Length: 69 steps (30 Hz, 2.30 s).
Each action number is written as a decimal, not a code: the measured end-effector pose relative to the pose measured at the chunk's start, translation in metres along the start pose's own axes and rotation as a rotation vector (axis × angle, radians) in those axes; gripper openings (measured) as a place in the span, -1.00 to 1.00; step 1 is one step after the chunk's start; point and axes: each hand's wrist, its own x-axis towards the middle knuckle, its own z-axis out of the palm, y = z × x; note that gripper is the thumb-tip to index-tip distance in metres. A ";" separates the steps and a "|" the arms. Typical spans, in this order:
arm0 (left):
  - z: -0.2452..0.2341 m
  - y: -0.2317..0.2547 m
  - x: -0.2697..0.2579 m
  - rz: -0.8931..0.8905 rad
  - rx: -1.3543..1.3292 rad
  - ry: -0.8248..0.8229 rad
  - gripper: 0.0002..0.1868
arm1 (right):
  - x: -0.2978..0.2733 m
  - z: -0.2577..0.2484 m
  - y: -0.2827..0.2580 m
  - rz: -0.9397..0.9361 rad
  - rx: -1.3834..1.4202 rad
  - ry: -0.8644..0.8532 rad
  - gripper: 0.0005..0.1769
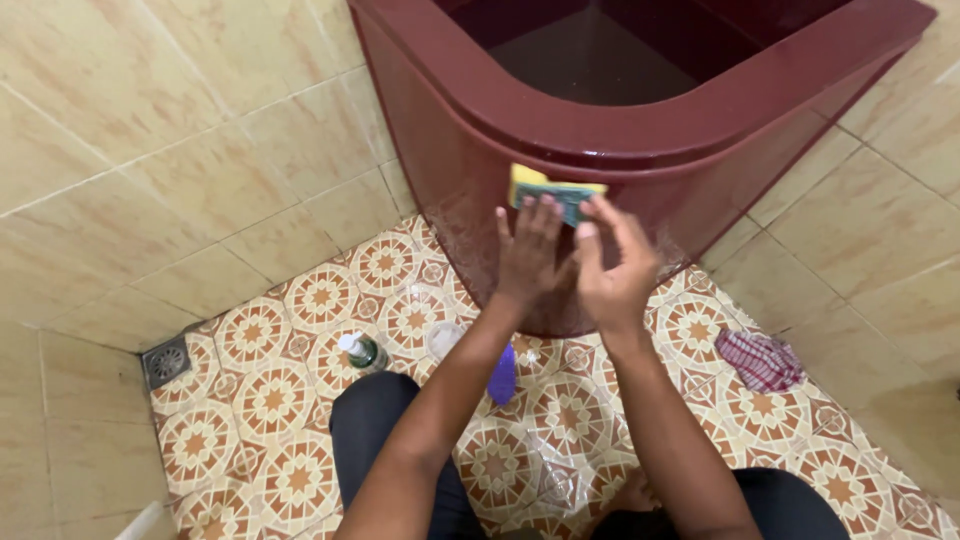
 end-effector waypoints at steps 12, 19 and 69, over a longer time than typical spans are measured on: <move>0.098 -0.141 -0.100 -1.314 -1.080 -0.044 0.05 | -0.003 0.018 0.029 -0.114 -0.229 0.117 -0.09; 0.036 -0.140 -0.005 -1.070 -1.048 0.066 0.08 | -0.003 0.020 0.034 -0.087 -0.295 0.095 0.02; 0.011 -0.076 0.047 -1.197 -0.762 0.220 0.00 | -0.001 0.018 0.034 -0.169 -0.423 0.064 0.25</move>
